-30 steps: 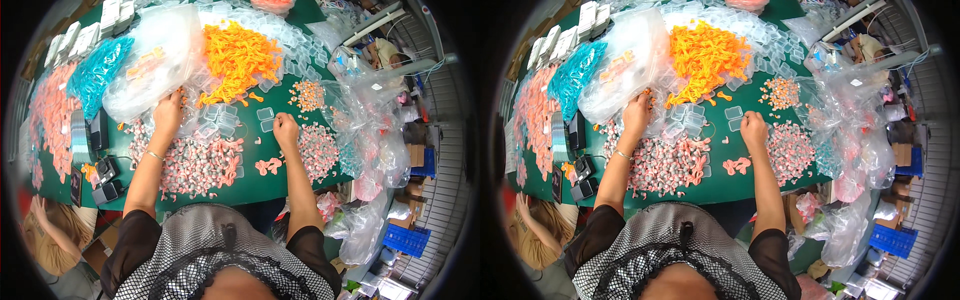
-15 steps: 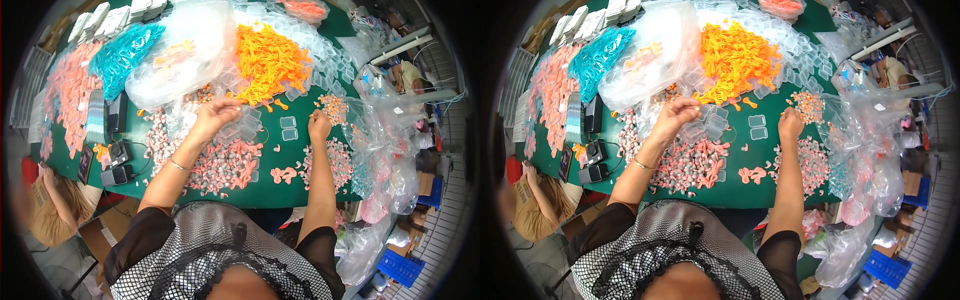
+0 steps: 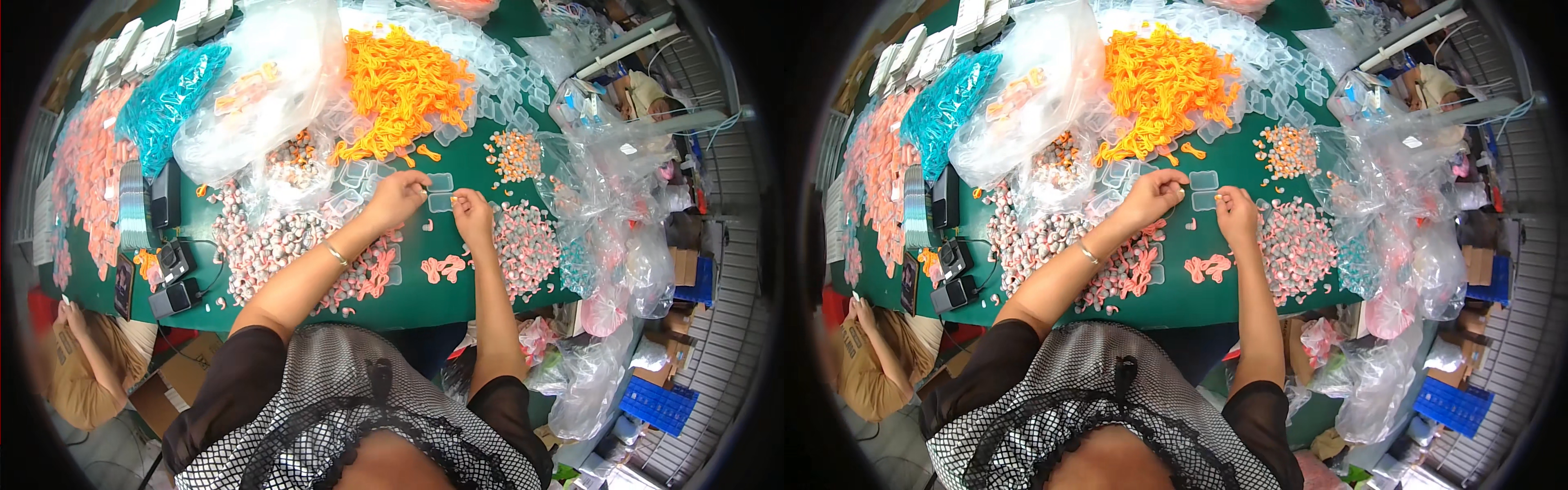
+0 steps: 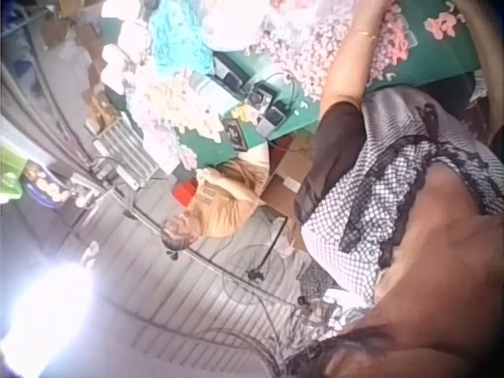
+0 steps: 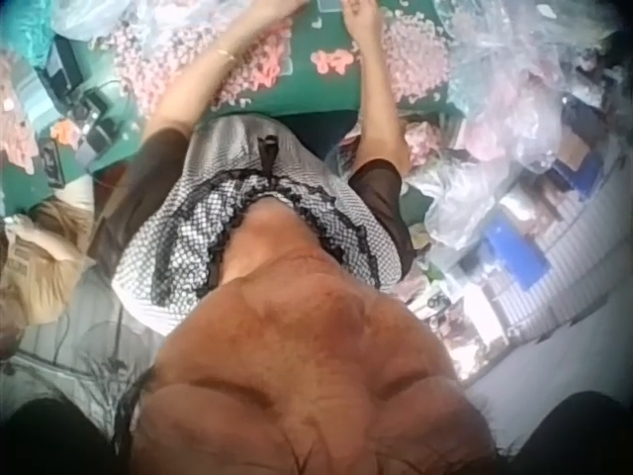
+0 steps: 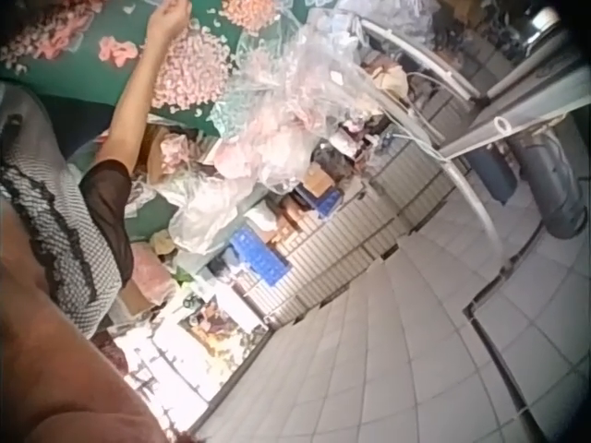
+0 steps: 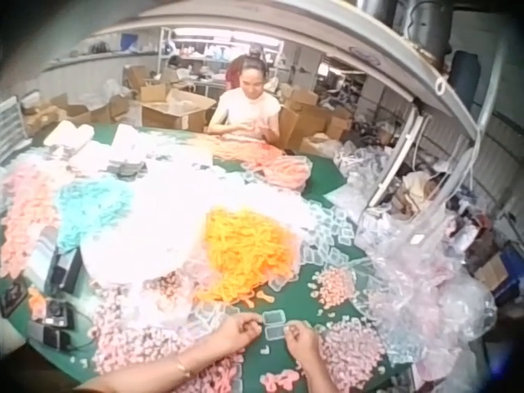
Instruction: Sorting and placing small pink and orange plastic parts into small clear containers.
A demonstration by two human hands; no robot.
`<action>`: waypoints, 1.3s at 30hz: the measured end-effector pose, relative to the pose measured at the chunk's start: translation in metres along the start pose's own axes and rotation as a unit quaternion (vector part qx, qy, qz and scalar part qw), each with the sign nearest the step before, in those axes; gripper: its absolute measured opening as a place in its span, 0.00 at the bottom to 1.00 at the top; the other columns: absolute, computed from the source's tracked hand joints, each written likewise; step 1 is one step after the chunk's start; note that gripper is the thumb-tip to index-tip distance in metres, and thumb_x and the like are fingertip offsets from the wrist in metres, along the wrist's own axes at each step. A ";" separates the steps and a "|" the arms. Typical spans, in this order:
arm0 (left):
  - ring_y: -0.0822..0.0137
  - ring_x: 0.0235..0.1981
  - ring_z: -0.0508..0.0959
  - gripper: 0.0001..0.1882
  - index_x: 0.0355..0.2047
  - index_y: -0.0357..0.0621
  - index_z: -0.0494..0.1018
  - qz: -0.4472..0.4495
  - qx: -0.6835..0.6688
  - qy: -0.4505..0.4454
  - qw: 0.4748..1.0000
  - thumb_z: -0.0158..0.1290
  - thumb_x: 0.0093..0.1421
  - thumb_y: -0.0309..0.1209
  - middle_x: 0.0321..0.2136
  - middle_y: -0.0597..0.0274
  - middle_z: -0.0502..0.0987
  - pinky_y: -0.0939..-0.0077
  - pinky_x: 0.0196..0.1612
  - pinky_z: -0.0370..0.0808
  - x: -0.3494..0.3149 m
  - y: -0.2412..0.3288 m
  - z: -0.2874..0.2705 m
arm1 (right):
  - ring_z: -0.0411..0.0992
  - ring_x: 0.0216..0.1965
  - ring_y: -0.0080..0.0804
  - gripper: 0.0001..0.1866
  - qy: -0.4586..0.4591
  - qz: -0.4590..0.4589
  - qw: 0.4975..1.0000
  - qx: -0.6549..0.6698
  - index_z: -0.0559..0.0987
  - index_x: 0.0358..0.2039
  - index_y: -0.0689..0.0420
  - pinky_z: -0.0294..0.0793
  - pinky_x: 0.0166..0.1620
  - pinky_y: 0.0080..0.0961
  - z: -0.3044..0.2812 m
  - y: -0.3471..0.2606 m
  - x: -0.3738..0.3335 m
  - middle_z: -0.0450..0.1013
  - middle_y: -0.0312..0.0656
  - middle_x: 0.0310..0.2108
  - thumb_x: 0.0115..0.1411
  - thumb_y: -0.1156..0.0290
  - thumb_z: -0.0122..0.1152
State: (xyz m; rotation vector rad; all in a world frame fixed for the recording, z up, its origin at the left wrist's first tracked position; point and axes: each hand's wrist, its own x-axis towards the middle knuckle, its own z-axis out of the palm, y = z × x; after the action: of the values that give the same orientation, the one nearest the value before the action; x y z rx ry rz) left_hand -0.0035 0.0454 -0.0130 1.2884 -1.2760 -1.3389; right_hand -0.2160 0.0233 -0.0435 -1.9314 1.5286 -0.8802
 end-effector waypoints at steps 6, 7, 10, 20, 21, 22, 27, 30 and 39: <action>0.51 0.29 0.79 0.07 0.30 0.42 0.80 0.056 0.192 0.009 0.980 0.57 0.51 0.29 0.29 0.50 0.78 0.63 0.33 0.76 0.010 0.000 0.020 | 0.72 0.23 0.28 0.08 0.005 0.044 0.999 0.023 0.78 0.33 0.58 0.73 0.29 0.25 0.001 -0.012 -0.009 0.73 0.41 0.27 0.51 0.78 0.62; 0.51 0.29 0.79 0.07 0.30 0.42 0.80 0.056 0.193 0.008 0.980 0.57 0.51 0.29 0.29 0.50 0.78 0.63 0.33 0.76 0.009 -0.001 0.022 | 0.72 0.23 0.28 0.07 0.009 0.043 0.999 0.028 0.78 0.33 0.58 0.73 0.29 0.25 0.000 -0.015 -0.010 0.73 0.41 0.27 0.51 0.78 0.63; 0.49 0.28 0.78 0.07 0.29 0.43 0.79 0.111 0.271 0.029 0.956 0.57 0.50 0.31 0.28 0.51 0.78 0.61 0.32 0.76 0.007 -0.006 0.030 | 0.72 0.24 0.31 0.08 -0.011 0.006 1.000 -0.020 0.78 0.32 0.58 0.73 0.29 0.26 -0.002 -0.024 -0.011 0.73 0.40 0.27 0.50 0.77 0.65; 0.52 0.31 0.79 0.08 0.30 0.42 0.75 0.124 0.429 -0.008 0.894 0.57 0.52 0.32 0.31 0.53 0.74 0.60 0.33 0.76 0.005 -0.019 0.039 | 0.72 0.36 0.40 0.05 0.000 -0.105 0.985 -0.137 0.79 0.28 0.52 0.68 0.37 0.39 0.003 -0.017 -0.012 0.72 0.38 0.30 0.48 0.73 0.65; 0.51 0.32 0.79 0.10 0.31 0.41 0.75 0.122 0.425 -0.013 0.897 0.57 0.51 0.32 0.31 0.52 0.74 0.60 0.33 0.76 0.005 -0.015 0.039 | 0.72 0.34 0.40 0.05 -0.005 -0.098 0.988 -0.117 0.79 0.29 0.53 0.68 0.35 0.38 0.002 -0.013 -0.010 0.72 0.38 0.29 0.49 0.73 0.64; 0.51 0.32 0.79 0.10 0.31 0.41 0.75 0.122 0.424 -0.013 0.897 0.57 0.51 0.32 0.31 0.52 0.74 0.60 0.33 0.76 0.003 -0.012 0.038 | 0.72 0.33 0.39 0.05 -0.010 -0.092 0.991 -0.097 0.79 0.29 0.53 0.69 0.33 0.38 0.001 -0.010 -0.008 0.71 0.39 0.28 0.49 0.73 0.63; 0.50 0.34 0.78 0.19 0.39 0.41 0.70 0.119 0.390 -0.006 0.913 0.60 0.47 0.31 0.32 0.52 0.73 0.60 0.35 0.76 0.000 -0.002 0.035 | 0.74 0.28 0.39 0.08 0.007 -0.060 0.996 -0.066 0.79 0.33 0.55 0.71 0.26 0.31 0.002 -0.007 0.026 0.72 0.41 0.26 0.51 0.74 0.60; 0.50 0.34 0.78 0.19 0.40 0.41 0.70 0.106 0.423 -0.030 0.899 0.61 0.47 0.29 0.34 0.51 0.73 0.60 0.36 0.77 0.004 -0.010 0.035 | 0.74 0.30 0.39 0.08 0.044 -0.097 0.990 -0.087 0.79 0.34 0.54 0.73 0.30 0.33 0.021 -0.017 0.055 0.73 0.41 0.28 0.51 0.73 0.62; 0.50 0.34 0.78 0.19 0.37 0.41 0.71 0.089 0.398 -0.029 0.913 0.63 0.44 0.25 0.34 0.51 0.72 0.60 0.36 0.77 0.008 -0.016 0.041 | 0.73 0.28 0.38 0.09 0.033 -0.096 0.981 -0.168 0.79 0.33 0.53 0.72 0.30 0.34 0.026 -0.009 0.069 0.73 0.39 0.28 0.50 0.72 0.65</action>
State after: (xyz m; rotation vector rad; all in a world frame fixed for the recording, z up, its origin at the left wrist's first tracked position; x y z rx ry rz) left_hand -0.0440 0.0439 -0.0318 1.6076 -2.0422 -0.7290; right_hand -0.1802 -0.0419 -0.0425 -2.3440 1.6354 -0.8125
